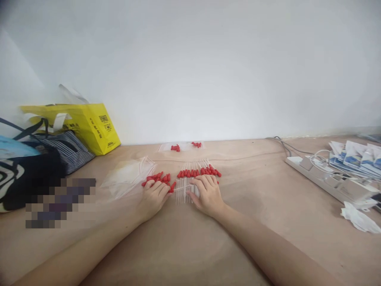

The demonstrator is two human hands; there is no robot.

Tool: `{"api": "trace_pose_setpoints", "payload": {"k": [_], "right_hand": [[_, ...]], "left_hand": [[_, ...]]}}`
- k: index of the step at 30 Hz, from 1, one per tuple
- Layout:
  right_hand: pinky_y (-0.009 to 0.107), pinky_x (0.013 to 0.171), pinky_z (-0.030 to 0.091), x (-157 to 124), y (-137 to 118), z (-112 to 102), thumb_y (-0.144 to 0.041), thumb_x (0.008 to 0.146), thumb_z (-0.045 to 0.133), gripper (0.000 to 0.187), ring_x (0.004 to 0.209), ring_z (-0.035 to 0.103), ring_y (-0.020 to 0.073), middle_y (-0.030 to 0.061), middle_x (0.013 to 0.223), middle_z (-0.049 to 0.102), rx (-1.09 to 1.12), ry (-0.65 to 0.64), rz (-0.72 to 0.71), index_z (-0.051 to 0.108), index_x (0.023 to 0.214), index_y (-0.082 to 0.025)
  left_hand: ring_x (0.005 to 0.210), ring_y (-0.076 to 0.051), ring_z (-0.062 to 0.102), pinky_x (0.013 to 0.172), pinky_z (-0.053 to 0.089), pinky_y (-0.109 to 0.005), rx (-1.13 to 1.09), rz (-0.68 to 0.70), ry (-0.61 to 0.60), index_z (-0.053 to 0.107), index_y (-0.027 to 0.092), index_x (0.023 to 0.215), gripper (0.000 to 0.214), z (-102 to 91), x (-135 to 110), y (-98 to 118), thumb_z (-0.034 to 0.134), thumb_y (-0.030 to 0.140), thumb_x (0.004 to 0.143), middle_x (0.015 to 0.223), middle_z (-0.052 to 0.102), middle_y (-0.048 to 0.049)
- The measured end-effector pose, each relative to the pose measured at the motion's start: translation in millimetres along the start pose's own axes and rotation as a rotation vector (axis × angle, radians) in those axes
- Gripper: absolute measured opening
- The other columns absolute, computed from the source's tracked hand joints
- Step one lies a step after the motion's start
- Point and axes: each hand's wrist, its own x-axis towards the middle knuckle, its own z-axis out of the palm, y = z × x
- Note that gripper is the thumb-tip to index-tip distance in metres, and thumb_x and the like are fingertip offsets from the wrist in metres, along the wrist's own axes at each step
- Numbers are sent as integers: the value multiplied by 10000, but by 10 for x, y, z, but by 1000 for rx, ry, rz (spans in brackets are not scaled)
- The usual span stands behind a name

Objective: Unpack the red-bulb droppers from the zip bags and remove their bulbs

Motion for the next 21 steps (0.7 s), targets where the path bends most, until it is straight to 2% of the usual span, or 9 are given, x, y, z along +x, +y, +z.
{"api": "trace_pose_setpoints", "payload": {"k": [5,8,11,16,21], "right_hand": [[418,906,258,21,-59,47,-304,786,542,203,901,522,184,23,888,637,-56,-69,-134,580,969,-223],[443,958,177,33,-84,97,-209,803,515,167,912,528,168,-23,785,662,-49,-53,-164,602,934,-266],[446,972,155,30,-95,134,-124,802,470,229,888,540,153,-40,690,661,-33,-53,-183,613,904,-270],[447,998,129,20,-102,146,-133,804,465,189,859,550,143,-28,681,656,-49,-59,-171,611,864,-235],[451,1022,96,39,-129,157,-172,827,468,141,944,545,148,-9,790,679,-39,-35,-181,599,863,-207]], "left_hand": [[638,-143,484,738,304,-330,36,57,6,514,163,720,161,-28,33,50,429,202,851,631,558,0],[642,-138,495,748,310,-330,18,78,16,515,165,717,160,-38,24,57,430,188,850,634,571,5],[662,-137,521,766,321,-339,-25,75,32,533,165,736,161,-52,27,54,430,201,854,654,600,6],[854,-168,575,904,304,-407,-163,31,54,569,166,963,180,-64,58,67,436,229,858,901,667,-27],[1069,-198,514,1001,231,-472,-189,74,98,571,142,1017,226,-37,65,74,404,175,868,1084,616,-78]]}}
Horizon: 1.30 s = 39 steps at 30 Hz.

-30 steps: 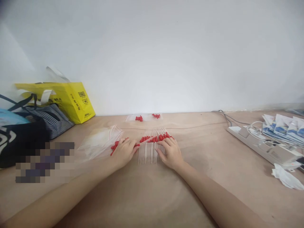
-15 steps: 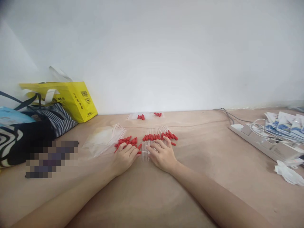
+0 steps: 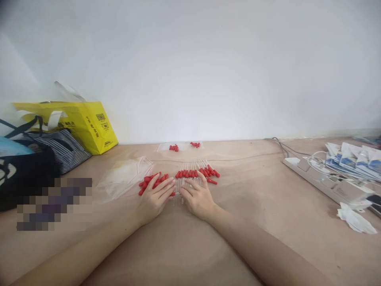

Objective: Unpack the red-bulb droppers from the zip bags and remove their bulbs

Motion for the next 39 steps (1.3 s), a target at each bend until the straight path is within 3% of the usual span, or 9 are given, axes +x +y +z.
{"api": "trace_pose_setpoints", "payload": {"k": [8,17,23,27,32,35,39], "right_hand": [[486,1027,15,-27,25,9,-78,800,421,218,1060,506,148,-25,702,684,14,-33,-56,587,828,-217],[473,1029,47,-7,4,-35,-108,810,431,189,998,547,140,-39,619,662,2,2,-54,583,765,-211],[428,979,173,-67,50,-55,-154,809,464,150,948,552,153,-29,641,659,22,-21,58,596,784,-219],[322,775,344,-71,96,-86,-221,822,483,137,715,547,131,-5,647,631,-6,4,136,619,811,-217],[236,584,414,-119,279,-105,-185,855,386,264,632,508,127,53,720,557,51,-15,304,584,1026,-149],[253,620,456,-194,425,-102,-136,839,349,307,658,527,145,65,718,526,83,-65,432,558,1062,-100],[316,714,469,-247,468,-70,-76,789,352,303,798,546,192,110,823,556,75,-102,468,564,1005,-93]], "left_hand": [[1106,-196,493,1050,139,-507,-64,20,-33,600,140,944,235,-22,8,-22,377,163,875,1096,609,-75],[1103,-204,493,1045,40,-548,-151,4,-52,611,186,906,197,-35,-8,-30,422,175,850,1031,647,-14],[1102,-218,493,1002,148,-553,-153,-65,-81,610,196,910,259,-80,-95,-111,378,105,839,1048,638,-36],[1014,-219,541,945,295,-494,-152,-168,-20,607,197,945,233,-113,-123,-139,396,173,850,968,657,-56],[793,-165,568,715,475,-306,-243,-412,36,586,173,987,247,-114,-85,-215,402,262,850,823,585,-61],[691,-148,570,618,490,-267,-311,-700,29,542,161,1007,274,-122,-122,-385,453,325,807,774,574,-35],[577,-132,577,533,489,-237,-420,-1086,-24,534,161,876,241,-160,-216,-619,525,339,714,688,594,-6]]}}
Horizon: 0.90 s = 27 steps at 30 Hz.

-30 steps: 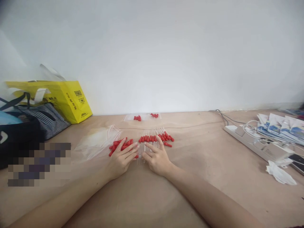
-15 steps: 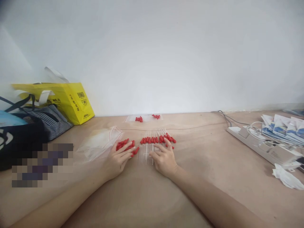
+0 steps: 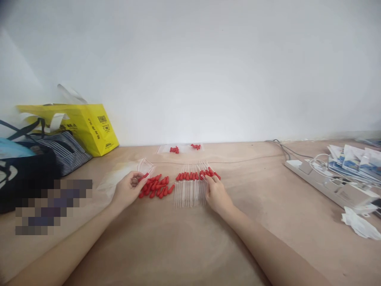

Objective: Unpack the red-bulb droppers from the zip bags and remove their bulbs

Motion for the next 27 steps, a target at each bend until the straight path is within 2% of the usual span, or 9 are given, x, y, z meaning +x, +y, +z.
{"api": "trace_pose_setpoints", "payload": {"k": [3,10,14,20,27], "right_hand": [[321,704,470,-22,-55,63,-32,742,364,311,783,539,193,107,821,552,-13,-1,-10,575,956,-113],[277,623,460,-53,-161,201,-10,717,374,284,713,502,171,89,796,482,-10,-2,-19,588,862,-125],[284,646,451,-55,-207,178,-52,742,402,237,724,503,171,81,808,481,-2,-35,-8,579,877,-135],[272,672,446,-47,-259,103,-178,815,418,190,754,528,163,74,835,503,-18,-83,4,588,898,-158],[246,641,426,-34,-276,39,-211,833,410,201,710,543,138,54,825,536,-82,-61,4,607,862,-184]], "left_hand": [[624,-145,606,571,499,-243,-1,-94,-35,554,164,815,191,-70,52,-64,512,295,682,729,628,-21],[594,-139,585,593,480,-251,69,-86,-16,553,176,801,212,-75,43,-88,548,307,634,695,615,-3],[576,-137,563,578,450,-250,170,-5,-20,535,202,756,187,-40,1,-42,543,363,662,682,620,17],[670,-183,567,627,425,-296,342,224,-31,569,199,758,158,87,-26,104,524,343,710,706,636,-17],[706,-200,590,656,409,-322,369,215,-80,601,219,708,179,168,46,197,533,385,722,698,666,-1]]}}
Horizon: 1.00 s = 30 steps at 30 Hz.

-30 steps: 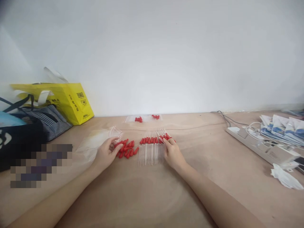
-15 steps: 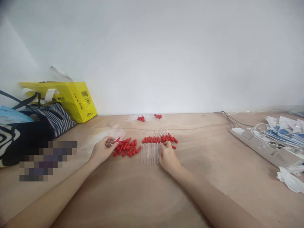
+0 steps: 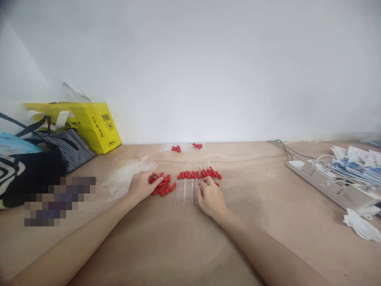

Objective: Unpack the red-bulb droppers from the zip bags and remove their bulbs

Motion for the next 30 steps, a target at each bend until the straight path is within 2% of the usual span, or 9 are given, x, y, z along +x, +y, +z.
{"api": "trace_pose_setpoints", "payload": {"k": [4,7,10,13,17,20,24,27,30], "right_hand": [[264,646,387,14,30,-57,-225,826,425,204,696,544,142,34,750,571,31,43,-26,620,771,-198],[273,656,332,15,37,-101,-241,810,464,211,686,540,136,8,679,595,14,46,-19,601,654,-203],[277,654,282,12,24,-136,-244,803,482,240,665,530,128,-9,617,600,20,31,-19,577,588,-196],[282,640,245,13,22,-157,-243,804,484,247,649,516,123,-14,587,600,29,46,-24,576,579,-195],[287,624,218,18,46,-160,-251,810,480,255,648,507,126,-13,577,605,37,65,-20,583,582,-200],[286,625,212,19,60,-148,-249,811,477,267,655,505,127,-10,572,604,41,57,-16,581,570,-197],[286,636,212,16,64,-137,-242,802,484,262,648,497,124,-14,567,598,45,50,3,576,562,-192],[288,645,217,11,60,-147,-234,798,485,251,650,494,125,-16,572,596,49,44,10,580,570,-191],[290,652,231,14,47,-159,-231,794,489,218,663,494,130,-13,591,594,69,68,-3,597,607,-199]], "left_hand": [[783,-210,590,706,411,-340,26,-36,17,618,216,737,227,-63,140,44,469,385,763,762,669,-19],[892,-244,559,808,368,-393,61,-5,-26,642,223,728,199,-41,307,206,483,342,741,819,662,-41],[906,-291,547,801,357,-434,86,25,-148,656,228,611,182,93,471,435,551,367,665,799,660,-64],[912,-335,545,787,350,-467,110,-3,-250,632,204,513,236,276,586,606,585,412,614,761,663,-102],[931,-379,542,754,355,-490,153,-96,-319,633,165,549,165,458,663,665,610,327,577,830,661,-180],[948,-388,537,748,359,-493,174,-133,-331,640,153,608,162,513,688,647,605,309,580,896,651,-206],[967,-364,531,754,355,-477,185,-107,-298,628,159,662,200,448,685,610,542,339,666,915,650,-185],[809,-299,596,744,356,-443,168,-34,-285,596,153,661,242,272,594,566,438,303,768,707,666,-137],[634,-207,601,776,340,-407,133,78,-282,566,170,715,265,44,367,498,350,260,838,525,620,-31]]}}
